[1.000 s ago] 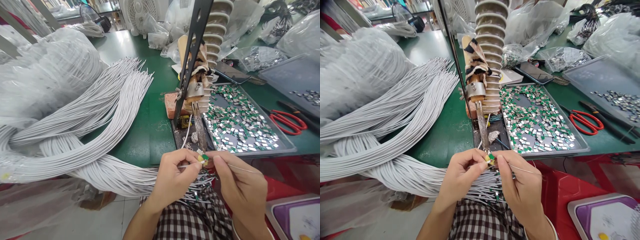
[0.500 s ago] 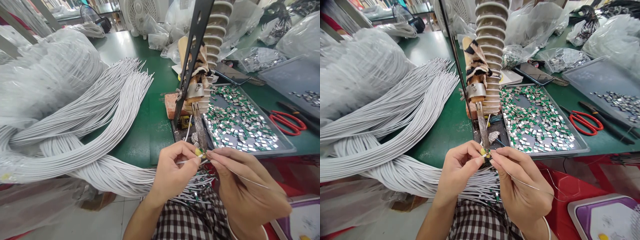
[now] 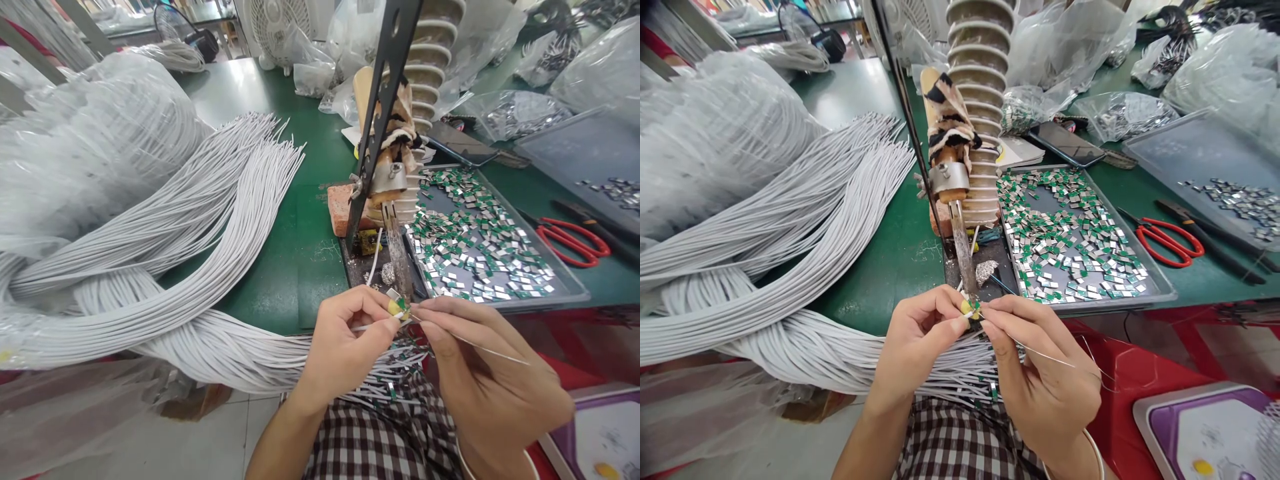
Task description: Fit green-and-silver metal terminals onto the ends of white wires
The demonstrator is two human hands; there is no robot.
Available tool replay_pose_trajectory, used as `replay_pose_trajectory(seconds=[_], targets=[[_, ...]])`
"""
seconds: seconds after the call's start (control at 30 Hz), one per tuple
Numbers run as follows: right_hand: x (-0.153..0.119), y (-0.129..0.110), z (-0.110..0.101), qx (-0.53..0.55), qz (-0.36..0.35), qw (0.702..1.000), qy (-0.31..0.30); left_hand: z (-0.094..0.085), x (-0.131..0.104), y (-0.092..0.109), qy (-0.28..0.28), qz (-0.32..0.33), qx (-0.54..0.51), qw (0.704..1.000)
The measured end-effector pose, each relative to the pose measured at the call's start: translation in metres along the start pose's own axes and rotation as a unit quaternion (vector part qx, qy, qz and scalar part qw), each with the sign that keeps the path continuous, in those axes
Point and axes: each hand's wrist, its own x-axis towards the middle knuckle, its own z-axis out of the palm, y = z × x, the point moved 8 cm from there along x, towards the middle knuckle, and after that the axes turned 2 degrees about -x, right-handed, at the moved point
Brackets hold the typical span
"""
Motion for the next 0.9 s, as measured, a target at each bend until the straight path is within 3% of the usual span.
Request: replay_pose_trajectory(seconds=[0.17, 0.63, 0.8, 0.9], targets=[[0.001, -0.002, -0.001, 0.004, -0.010, 0.999, 0.032, 0.002, 0.002, 0.004, -0.004, 0.008, -0.010, 1.000], [0.000, -0.002, 0.001, 0.007, -0.004, 1.000, -0.007, 0.000, 0.000, 0.002, -0.005, 0.008, -0.009, 1.000], [-0.001, -0.001, 0.000, 0.023, 0.001, 1.000, 0.006, 0.001, 0.000, 0.002, -0.003, 0.002, 0.003, 1.000], [-0.010, 0.008, -0.008, 0.052, 0.043, 0.997, 0.031, 0.002, -0.005, -0.003, -0.002, -0.005, 0.019, 1.000]])
